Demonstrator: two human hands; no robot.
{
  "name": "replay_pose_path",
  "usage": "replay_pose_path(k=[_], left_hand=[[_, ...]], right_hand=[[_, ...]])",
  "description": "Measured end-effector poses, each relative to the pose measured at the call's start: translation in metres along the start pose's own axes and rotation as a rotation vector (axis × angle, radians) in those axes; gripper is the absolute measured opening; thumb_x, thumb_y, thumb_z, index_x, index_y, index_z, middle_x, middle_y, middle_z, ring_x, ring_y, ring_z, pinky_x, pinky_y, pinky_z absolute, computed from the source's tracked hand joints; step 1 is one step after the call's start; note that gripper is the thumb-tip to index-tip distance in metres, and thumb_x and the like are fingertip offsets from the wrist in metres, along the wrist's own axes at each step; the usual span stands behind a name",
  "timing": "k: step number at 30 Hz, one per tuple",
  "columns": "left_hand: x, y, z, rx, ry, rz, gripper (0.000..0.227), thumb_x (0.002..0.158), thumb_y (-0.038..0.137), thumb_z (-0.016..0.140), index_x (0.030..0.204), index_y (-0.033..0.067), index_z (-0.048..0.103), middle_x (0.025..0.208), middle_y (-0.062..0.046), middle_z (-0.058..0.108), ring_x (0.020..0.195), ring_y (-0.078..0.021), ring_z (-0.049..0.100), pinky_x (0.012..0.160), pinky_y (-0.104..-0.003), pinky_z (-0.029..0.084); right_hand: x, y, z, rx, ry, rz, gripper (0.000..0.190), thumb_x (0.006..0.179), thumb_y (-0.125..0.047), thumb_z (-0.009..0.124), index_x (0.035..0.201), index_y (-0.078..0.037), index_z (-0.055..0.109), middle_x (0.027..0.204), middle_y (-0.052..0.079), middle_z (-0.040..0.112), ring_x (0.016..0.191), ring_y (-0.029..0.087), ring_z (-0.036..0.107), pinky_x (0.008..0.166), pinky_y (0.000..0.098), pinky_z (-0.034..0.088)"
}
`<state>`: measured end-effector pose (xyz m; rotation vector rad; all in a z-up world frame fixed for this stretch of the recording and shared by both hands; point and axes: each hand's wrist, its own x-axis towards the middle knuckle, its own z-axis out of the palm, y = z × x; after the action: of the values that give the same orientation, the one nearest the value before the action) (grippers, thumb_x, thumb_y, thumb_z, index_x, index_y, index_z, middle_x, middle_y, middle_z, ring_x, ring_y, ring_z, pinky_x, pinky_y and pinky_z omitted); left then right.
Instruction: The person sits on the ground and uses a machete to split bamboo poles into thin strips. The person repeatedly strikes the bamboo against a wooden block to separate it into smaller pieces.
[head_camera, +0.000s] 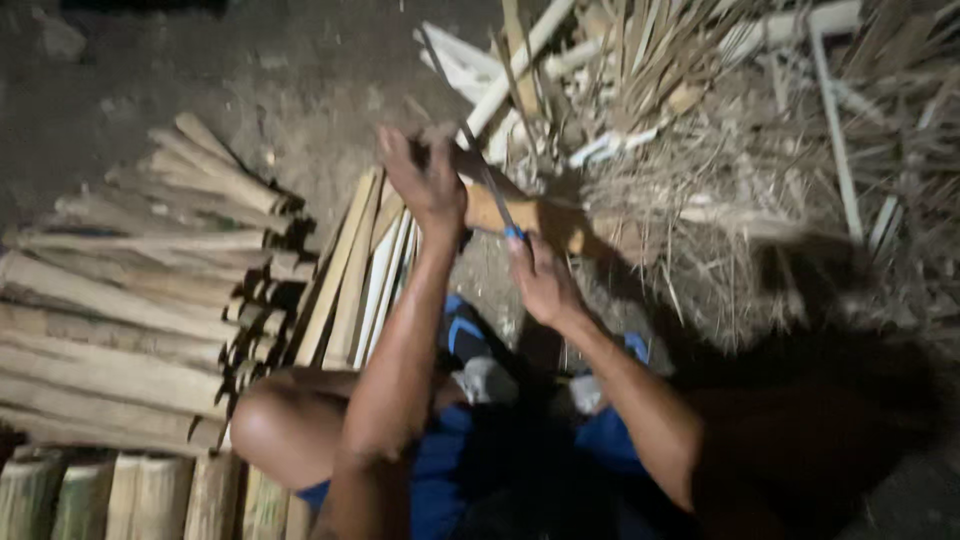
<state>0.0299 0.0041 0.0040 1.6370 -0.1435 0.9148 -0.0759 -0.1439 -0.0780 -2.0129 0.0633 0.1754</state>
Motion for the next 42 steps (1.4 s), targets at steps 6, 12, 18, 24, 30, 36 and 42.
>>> replay_pose_path(k=[6,12,18,24,30,36,42], left_hand=[[0.002,-0.027,-0.013,0.038,0.061,-0.139,0.02,0.098,0.014,0.075,0.103,0.0009,0.061,0.1,-0.01,0.056,0.09,-0.0203,0.06,0.082,-0.035,0.05],[-0.015,-0.11,-0.013,0.38,0.237,-0.026,0.059,0.098,0.019,0.077,0.129,-0.0185,0.044,0.126,-0.031,0.051,0.113,-0.0365,0.055,0.098,-0.044,0.045],[-0.08,-0.162,-0.011,0.078,-0.256,-0.498,0.042,0.101,0.025,0.066,0.127,-0.0071,0.061,0.104,-0.015,0.075,0.092,-0.0229,0.07,0.083,-0.034,0.055],[-0.027,-0.14,-0.023,-0.193,0.08,-0.507,0.058,0.098,0.021,0.067,0.145,0.0055,0.036,0.079,-0.005,0.064,0.066,-0.0188,0.059,0.059,-0.036,0.049],[-0.019,-0.094,-0.032,0.334,-0.377,0.062,0.026,0.101,0.027,0.072,0.111,0.0038,0.067,0.098,-0.013,0.067,0.09,-0.0277,0.064,0.082,-0.044,0.054],[-0.06,-0.076,-0.008,0.221,-0.344,-0.128,0.03,0.099,0.024,0.071,0.114,-0.0011,0.065,0.11,-0.02,0.066,0.099,-0.0328,0.065,0.086,-0.045,0.055],[-0.028,-0.049,-0.01,0.235,-0.078,-0.178,0.041,0.109,0.034,0.063,0.124,-0.0039,0.065,0.119,-0.019,0.07,0.107,-0.0289,0.066,0.096,-0.046,0.051]], right_hand=[[0.035,0.146,0.053,-0.253,0.119,0.236,0.056,0.109,-0.05,0.039,0.122,0.0,0.059,0.112,0.028,0.064,0.102,0.046,0.061,0.089,0.054,0.048],[0.051,0.258,0.006,-0.315,-0.181,0.455,0.056,0.1,-0.055,0.042,0.116,-0.009,0.071,0.109,0.022,0.076,0.099,0.036,0.072,0.09,0.0499,0.055],[0.084,0.221,-0.113,-0.501,-0.148,0.344,0.054,0.104,-0.051,0.04,0.116,-0.007,0.069,0.095,0.019,0.072,0.082,0.033,0.069,0.076,0.0476,0.054],[0.092,0.185,-0.132,-0.487,0.029,0.276,0.053,0.107,-0.047,0.038,0.117,-0.004,0.066,0.082,0.016,0.069,0.065,0.029,0.067,0.061,0.0454,0.054],[0.015,0.209,-0.051,0.107,-0.128,0.495,0.056,0.109,-0.055,0.043,0.092,-0.003,0.054,0.061,0.006,0.05,0.045,0.019,0.05,0.041,0.0374,0.043],[-0.01,0.235,0.004,0.078,-0.095,0.494,0.051,0.104,-0.054,0.044,0.097,-0.005,0.057,0.062,0.006,0.052,0.051,0.018,0.055,0.044,0.0399,0.049],[-0.008,0.172,-0.003,-0.248,0.011,0.135,0.059,0.108,-0.057,0.036,0.112,-0.006,0.064,0.089,0.017,0.066,0.08,0.032,0.063,0.073,0.0488,0.051]])
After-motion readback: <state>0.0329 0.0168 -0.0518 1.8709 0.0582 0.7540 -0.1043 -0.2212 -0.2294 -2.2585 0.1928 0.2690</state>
